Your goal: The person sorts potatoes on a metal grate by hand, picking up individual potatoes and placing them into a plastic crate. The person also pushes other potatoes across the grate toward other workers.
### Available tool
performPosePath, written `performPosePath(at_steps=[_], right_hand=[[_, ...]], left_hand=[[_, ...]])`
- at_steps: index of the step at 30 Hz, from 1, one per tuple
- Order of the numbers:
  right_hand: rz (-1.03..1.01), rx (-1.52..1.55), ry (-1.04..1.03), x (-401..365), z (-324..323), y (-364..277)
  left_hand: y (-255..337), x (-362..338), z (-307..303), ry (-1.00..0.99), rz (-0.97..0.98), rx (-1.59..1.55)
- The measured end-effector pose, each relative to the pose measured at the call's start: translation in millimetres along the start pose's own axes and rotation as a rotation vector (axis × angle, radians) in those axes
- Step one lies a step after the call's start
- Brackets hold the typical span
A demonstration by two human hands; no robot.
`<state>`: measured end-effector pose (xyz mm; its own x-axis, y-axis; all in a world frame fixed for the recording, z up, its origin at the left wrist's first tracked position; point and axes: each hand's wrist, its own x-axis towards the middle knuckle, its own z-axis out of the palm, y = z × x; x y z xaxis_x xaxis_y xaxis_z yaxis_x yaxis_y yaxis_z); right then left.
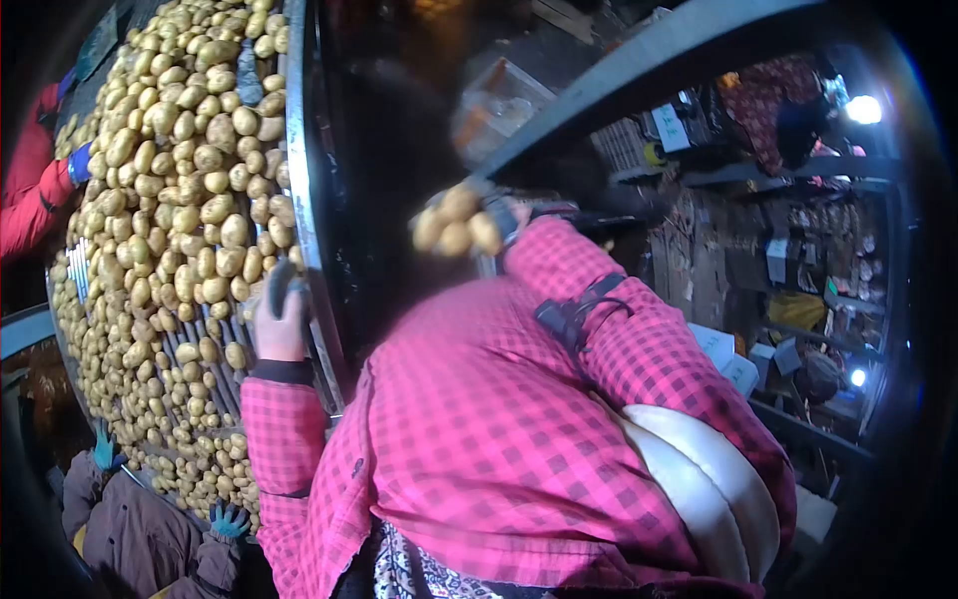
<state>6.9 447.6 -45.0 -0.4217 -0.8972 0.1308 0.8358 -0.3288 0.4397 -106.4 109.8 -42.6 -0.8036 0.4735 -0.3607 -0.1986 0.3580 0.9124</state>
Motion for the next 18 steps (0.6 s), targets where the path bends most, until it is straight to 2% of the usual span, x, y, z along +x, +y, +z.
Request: performPosePath(at_steps=[1,2,3,4,5,6,7,8,9,10,11,12,13,14,15,16,18], right_hand=[[-0.315,-0.067,0.073,-39.8,-16.5,7.7],[-0.732,-0.217,0.247,-79.5,-33.4,19.4],[-1.114,-0.386,0.549,-116.5,-50.0,35.6],[-1.339,-0.505,0.911,-148.7,-65.4,55.8],[-1.412,-0.564,1.259,-180.8,-84.4,76.2],[-1.367,-0.602,1.591,-208.3,-105.9,98.7],[-1.224,-0.671,1.899,-233.2,-130.8,120.6],[-1.013,-0.767,2.195,-254.5,-155.8,137.6],[-0.755,-0.848,2.397,-269.8,-178.7,151.7],[-0.519,-0.886,2.509,-277.5,-195.3,164.6],[-0.379,-0.899,2.527,-279.7,-208.3,171.1],[-0.333,-0.899,2.490,-282.9,-221.2,171.0],[-0.408,-0.893,2.415,-283.6,-224.8,162.6],[-0.573,-0.874,2.291,-278.4,-219.1,149.7],[-0.812,-0.839,2.107,-269.1,-199.4,127.7],[-1.019,-0.783,1.898,-251.9,-172.4,105.1],[-1.144,-0.993,1.817,-183.0,-103.8,52.6]], left_hand=[[-25.6,7.1,-15.1,0.053,0.148,0.062],[-30.7,7.9,-24.5,0.106,0.102,-0.002],[-34.9,7.7,-34.5,0.167,0.056,-0.064],[-50.9,9.7,-49.9,0.224,0.076,-0.100],[-66.2,9.6,-61.9,0.290,0.098,-0.135],[-68.6,6.1,-69.9,0.340,0.070,-0.174],[-85.1,6.3,-79.9,0.424,0.071,-0.222],[-90.5,2.0,-86.9,0.505,0.101,-0.102],[-94.0,-2.9,-92.7,0.592,0.123,0.022],[-102.8,-5.4,-100.3,0.632,0.125,0.098],[-101.5,-8.5,-101.4,0.643,0.094,0.070],[-95.0,-9.7,-98.5,0.689,0.045,0.105],[-99.6,-4.6,-95.3,0.706,0.096,0.039],[-87.4,-1.9,-86.9,0.697,0.124,0.101],[-82.7,6.1,-79.8,0.646,0.181,0.056],[-75.0,14.9,-72.0,0.639,0.258,0.138],[-46.8,32.5,-61.4,0.621,0.507,0.622]])
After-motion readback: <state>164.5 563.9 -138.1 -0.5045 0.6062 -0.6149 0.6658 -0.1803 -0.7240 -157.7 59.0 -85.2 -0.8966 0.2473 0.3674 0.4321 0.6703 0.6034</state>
